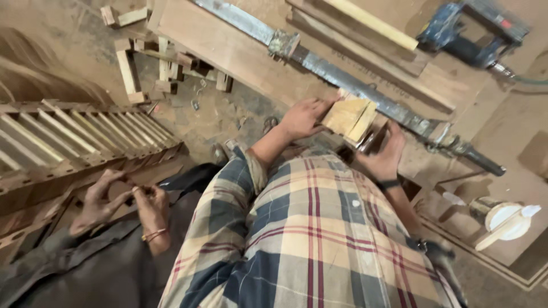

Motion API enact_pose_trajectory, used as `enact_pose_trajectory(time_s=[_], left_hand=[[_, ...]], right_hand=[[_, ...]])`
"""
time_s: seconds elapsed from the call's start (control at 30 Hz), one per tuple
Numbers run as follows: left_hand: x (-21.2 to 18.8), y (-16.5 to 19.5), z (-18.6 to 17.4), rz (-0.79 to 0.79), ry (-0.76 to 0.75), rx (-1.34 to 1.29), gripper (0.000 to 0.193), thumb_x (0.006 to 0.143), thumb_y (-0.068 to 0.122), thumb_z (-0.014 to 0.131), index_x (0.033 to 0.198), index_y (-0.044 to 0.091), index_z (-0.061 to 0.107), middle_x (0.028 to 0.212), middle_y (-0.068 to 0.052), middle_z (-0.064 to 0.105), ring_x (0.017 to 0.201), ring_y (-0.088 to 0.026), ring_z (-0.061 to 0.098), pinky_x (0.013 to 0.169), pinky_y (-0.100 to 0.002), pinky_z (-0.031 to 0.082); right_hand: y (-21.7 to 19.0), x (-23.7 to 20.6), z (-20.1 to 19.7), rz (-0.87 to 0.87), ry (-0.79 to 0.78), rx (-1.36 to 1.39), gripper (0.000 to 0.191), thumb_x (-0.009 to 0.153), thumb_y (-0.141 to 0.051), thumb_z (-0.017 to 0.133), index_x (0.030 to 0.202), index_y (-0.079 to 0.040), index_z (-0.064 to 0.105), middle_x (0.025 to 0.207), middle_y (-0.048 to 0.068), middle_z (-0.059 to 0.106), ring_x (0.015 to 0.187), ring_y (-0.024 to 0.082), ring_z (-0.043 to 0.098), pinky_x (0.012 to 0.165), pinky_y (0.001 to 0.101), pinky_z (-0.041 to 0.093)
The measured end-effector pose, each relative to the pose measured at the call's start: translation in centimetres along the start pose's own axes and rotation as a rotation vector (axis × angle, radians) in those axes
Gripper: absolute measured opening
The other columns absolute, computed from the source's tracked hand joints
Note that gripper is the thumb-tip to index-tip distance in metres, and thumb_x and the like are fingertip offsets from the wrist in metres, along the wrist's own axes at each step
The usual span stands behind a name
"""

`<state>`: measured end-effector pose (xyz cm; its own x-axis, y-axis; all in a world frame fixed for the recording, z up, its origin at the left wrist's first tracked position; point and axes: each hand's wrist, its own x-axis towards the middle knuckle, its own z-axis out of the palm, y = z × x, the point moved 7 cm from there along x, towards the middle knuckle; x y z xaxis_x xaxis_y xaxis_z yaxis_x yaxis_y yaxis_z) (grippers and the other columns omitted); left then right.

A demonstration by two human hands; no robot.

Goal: The person assembles small wooden frames by applying glue to the edges of wooden pieces, aligning them, and securing them with a pneumatic nail gun. They repeat this process for multiple frames, using a clamp to hold pieces in place and a hammer to adjust joints.

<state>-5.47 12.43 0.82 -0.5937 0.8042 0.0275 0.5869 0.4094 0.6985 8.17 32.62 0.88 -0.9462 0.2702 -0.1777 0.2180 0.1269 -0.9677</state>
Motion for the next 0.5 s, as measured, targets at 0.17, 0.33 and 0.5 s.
enact_pose_trajectory(time_s=[0.17, 0.33, 0.5], left_hand=[[-0.6, -0.8, -1.7, 0.104, 0.045, 0.053, 0.093, 0.076, 0.029, 0.084, 0.156, 0.012, 0.039, 0.127, -0.013, 0.065, 0.120, -0.035, 0.059, 0.105, -0.044, 0.048], [-2.9, -2.7, -2.9, -0.025, 0.047, 0.014, 0.108, 0.068, 0.033, 0.085, 0.157, 0.008, 0.030, 0.136, -0.019, 0.059, 0.125, -0.039, 0.055, 0.107, -0.046, 0.045], [-3.9, -2.8, -2.3, -0.073, 0.050, -0.040, 0.102, 0.073, 0.033, 0.086, 0.155, 0.004, 0.033, 0.142, -0.024, 0.055, 0.129, -0.043, 0.052, 0.109, -0.047, 0.042]], right_hand=[[-1.5, -2.1, -2.0, -0.136, 0.125, -0.883, 0.090, 0.060, -0.027, 0.090, 0.138, -0.006, 0.051, 0.142, 0.024, 0.043, 0.138, 0.046, 0.038, 0.118, 0.0572, 0.030], [-11.5, -1.8, -1.4, -0.365, 0.111, -0.749, 0.090, 0.063, -0.024, 0.094, 0.140, -0.006, 0.052, 0.140, 0.018, 0.055, 0.130, 0.035, 0.053, 0.111, 0.0481, 0.046], [-27.9, -3.4, -10.6, -0.530, 0.216, -0.371, 0.060, 0.079, -0.009, 0.086, 0.132, -0.007, 0.058, 0.128, 0.014, 0.065, 0.113, 0.024, 0.064, 0.094, 0.0377, 0.056]])
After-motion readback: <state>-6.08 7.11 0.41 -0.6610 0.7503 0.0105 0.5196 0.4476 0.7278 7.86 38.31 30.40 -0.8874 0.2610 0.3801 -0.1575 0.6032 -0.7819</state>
